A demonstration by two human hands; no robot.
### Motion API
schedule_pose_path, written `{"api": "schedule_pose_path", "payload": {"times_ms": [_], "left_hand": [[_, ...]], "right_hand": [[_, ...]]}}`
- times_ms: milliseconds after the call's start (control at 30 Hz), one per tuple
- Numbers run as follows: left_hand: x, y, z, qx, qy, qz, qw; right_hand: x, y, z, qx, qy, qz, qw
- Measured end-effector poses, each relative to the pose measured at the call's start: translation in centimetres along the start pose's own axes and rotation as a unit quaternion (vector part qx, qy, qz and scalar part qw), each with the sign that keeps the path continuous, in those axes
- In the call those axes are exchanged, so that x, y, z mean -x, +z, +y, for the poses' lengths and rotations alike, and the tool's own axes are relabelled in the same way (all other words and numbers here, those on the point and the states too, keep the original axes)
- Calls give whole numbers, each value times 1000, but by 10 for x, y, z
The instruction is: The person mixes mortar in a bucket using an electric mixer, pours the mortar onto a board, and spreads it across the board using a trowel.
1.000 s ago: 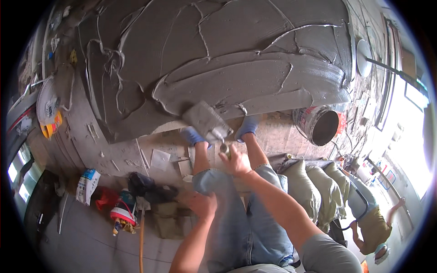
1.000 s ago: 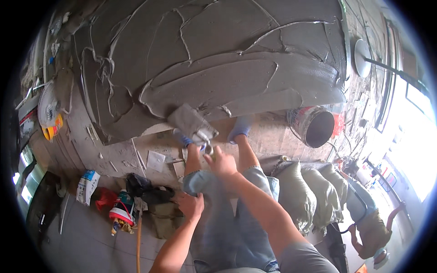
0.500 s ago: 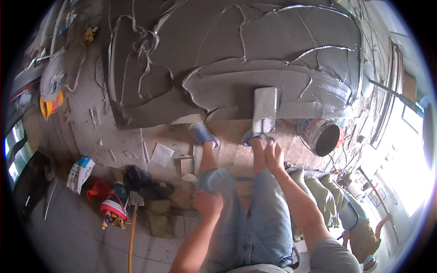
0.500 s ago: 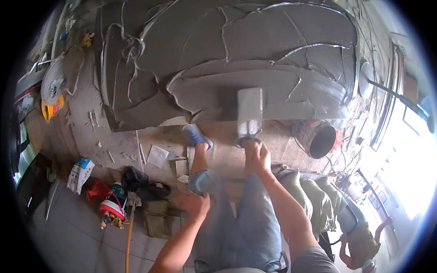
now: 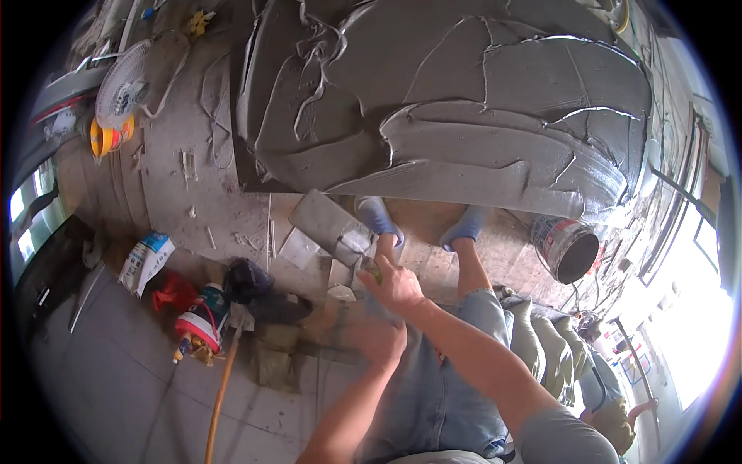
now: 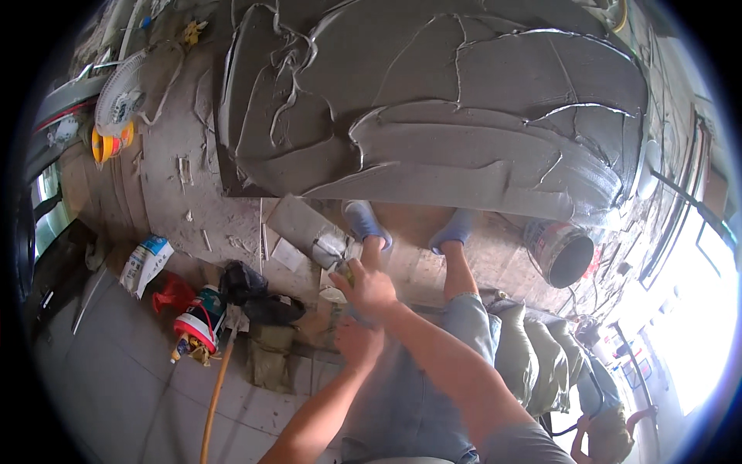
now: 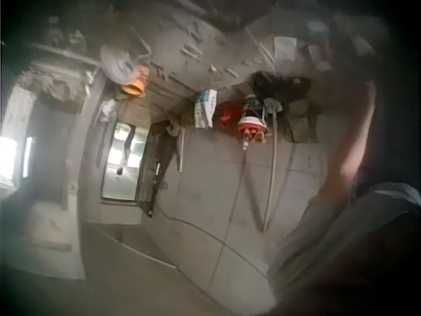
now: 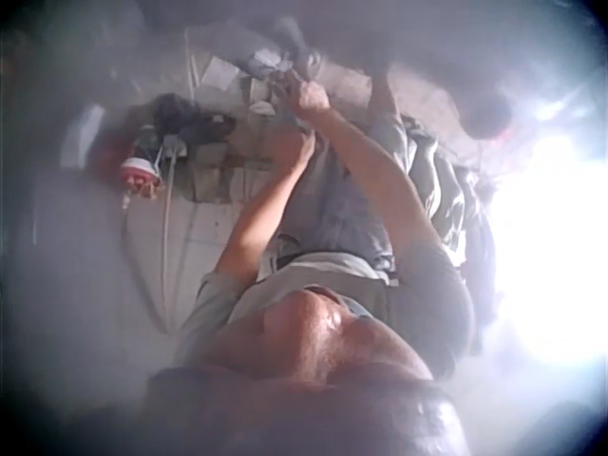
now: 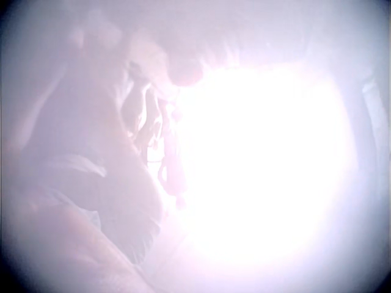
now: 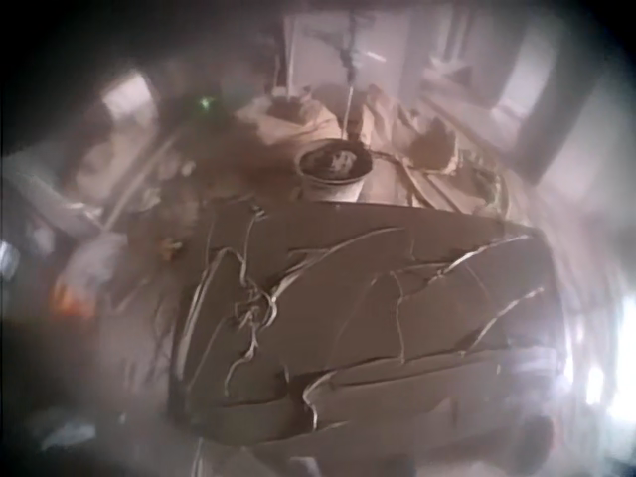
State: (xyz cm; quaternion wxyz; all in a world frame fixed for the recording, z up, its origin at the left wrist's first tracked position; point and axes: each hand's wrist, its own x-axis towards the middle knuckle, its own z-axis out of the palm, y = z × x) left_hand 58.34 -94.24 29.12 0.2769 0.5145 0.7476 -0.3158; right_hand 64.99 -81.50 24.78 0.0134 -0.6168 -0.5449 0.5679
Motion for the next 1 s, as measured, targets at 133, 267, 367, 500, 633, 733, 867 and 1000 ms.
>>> {"api": "schedule_pose_path", "payload": {"times_ms": [133,267,367,500,633,733,867,1000], "left_hand": [[6,15,-5,-38,-34,23,998],[5,47,-2,4,-5,-22,1000],[5,33,-16,47,-56,-50,996],[0,34,-36,83,-52,-87,991],[-2,0,-15,11,12,-23,1000],[-5,27,-28,244,-18,-15,970],[-4,59,-47,176,-20,-73,982],[-6,34,-17,140,-79,-119,980]], "right_hand": [[-37,1,-6,-47,78,25,996],[-67,30,23,69,-34,89,993],[-64,48,-44,-11,56,27,998],[-73,77,-87,-1,26,-102,994],[-77,80,-89,24,6,-89,996],[-76,79,-103,24,-9,-149,988],[-82,75,-127,37,-20,-58,997],[-104,68,-91,62,11,17,998]]}}
